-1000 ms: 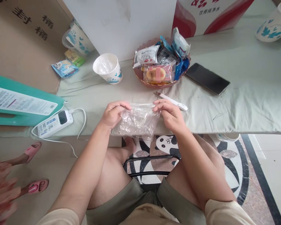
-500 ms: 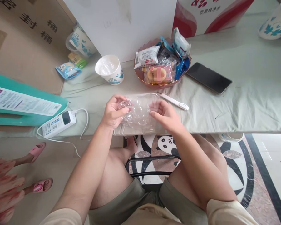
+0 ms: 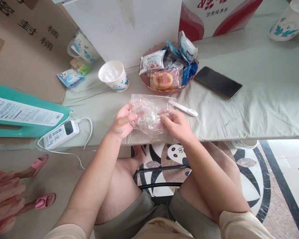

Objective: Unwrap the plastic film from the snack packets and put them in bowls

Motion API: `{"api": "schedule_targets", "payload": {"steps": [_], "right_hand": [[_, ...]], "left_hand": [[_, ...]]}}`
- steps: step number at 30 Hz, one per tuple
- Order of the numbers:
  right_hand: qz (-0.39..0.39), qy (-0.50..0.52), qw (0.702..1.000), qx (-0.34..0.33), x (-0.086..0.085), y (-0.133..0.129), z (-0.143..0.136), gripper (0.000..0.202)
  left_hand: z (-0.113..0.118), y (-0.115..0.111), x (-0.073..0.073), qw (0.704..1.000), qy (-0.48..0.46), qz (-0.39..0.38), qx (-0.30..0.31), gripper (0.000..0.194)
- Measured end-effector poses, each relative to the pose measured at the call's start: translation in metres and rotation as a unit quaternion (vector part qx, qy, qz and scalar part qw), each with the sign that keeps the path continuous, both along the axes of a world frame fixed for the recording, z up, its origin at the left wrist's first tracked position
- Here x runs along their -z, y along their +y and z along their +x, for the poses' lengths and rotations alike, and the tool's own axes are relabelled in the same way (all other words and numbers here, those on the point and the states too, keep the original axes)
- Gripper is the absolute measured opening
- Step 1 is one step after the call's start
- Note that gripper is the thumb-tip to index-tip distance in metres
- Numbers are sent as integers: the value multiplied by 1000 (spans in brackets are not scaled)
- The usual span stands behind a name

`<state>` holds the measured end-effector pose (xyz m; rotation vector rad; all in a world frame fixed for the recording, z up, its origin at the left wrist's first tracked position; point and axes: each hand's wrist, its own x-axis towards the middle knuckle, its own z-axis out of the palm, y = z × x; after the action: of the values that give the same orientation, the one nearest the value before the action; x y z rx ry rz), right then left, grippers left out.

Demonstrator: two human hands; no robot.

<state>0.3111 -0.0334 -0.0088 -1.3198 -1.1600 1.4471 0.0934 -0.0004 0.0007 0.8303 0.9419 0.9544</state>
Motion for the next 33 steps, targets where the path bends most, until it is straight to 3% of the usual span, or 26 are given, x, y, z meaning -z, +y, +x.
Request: {"api": "schedule_targets", "payload": {"steps": [2, 4, 7, 11, 13, 15, 17, 19, 22, 24, 27, 28, 30, 33], "right_hand": [[20, 17, 999, 21, -2, 0, -1, 21], [32, 10, 999, 30, -2, 0, 0, 20], [70, -18, 997, 38, -2, 0, 3, 23], [122, 23, 992, 20, -1, -1, 10, 12], [133, 33, 991, -5, -2, -1, 15, 22], [130, 32, 991, -21, -4, -1, 18, 38], [116, 21, 993, -14, -5, -1, 18, 36], [93, 17, 996, 5, -5, -1, 15, 28], [48, 30, 998, 10, -3, 1, 10, 49], [34, 11, 999, 8, 0, 3, 7, 26], [60, -34, 996, 49, 2, 4, 4, 13], [73, -45, 994, 67, 3, 3, 2, 12], [91, -45, 992, 72, 4, 0, -3, 10], [73, 57, 996, 6, 4, -7, -13, 17]], "left_hand": [[1, -1, 0, 997, 39, -32, 63, 45], [1, -2, -1, 989, 101, -46, 98, 36], [-1, -4, -2, 987, 130, -33, 92, 37], [-7, -3, -6, 995, 80, -20, 59, 27], [-9, -2, -7, 996, 58, -15, 64, 24], [-10, 0, -8, 996, 52, -9, 78, 35], [-8, 0, -7, 995, 73, 16, 72, 36], [-5, 1, -4, 992, 100, 55, 50, 25], [-3, 3, 3, 989, 115, 90, 17, 35], [-2, 5, 7, 980, 152, 119, -54, 41], [1, 3, 9, 914, 279, 190, -226, 34], [4, 1, 9, 894, 304, 216, -248, 27], [14, -7, 6, 898, 297, 254, -201, 22], [33, -20, 2, 958, 188, 218, 2, 47]]}}
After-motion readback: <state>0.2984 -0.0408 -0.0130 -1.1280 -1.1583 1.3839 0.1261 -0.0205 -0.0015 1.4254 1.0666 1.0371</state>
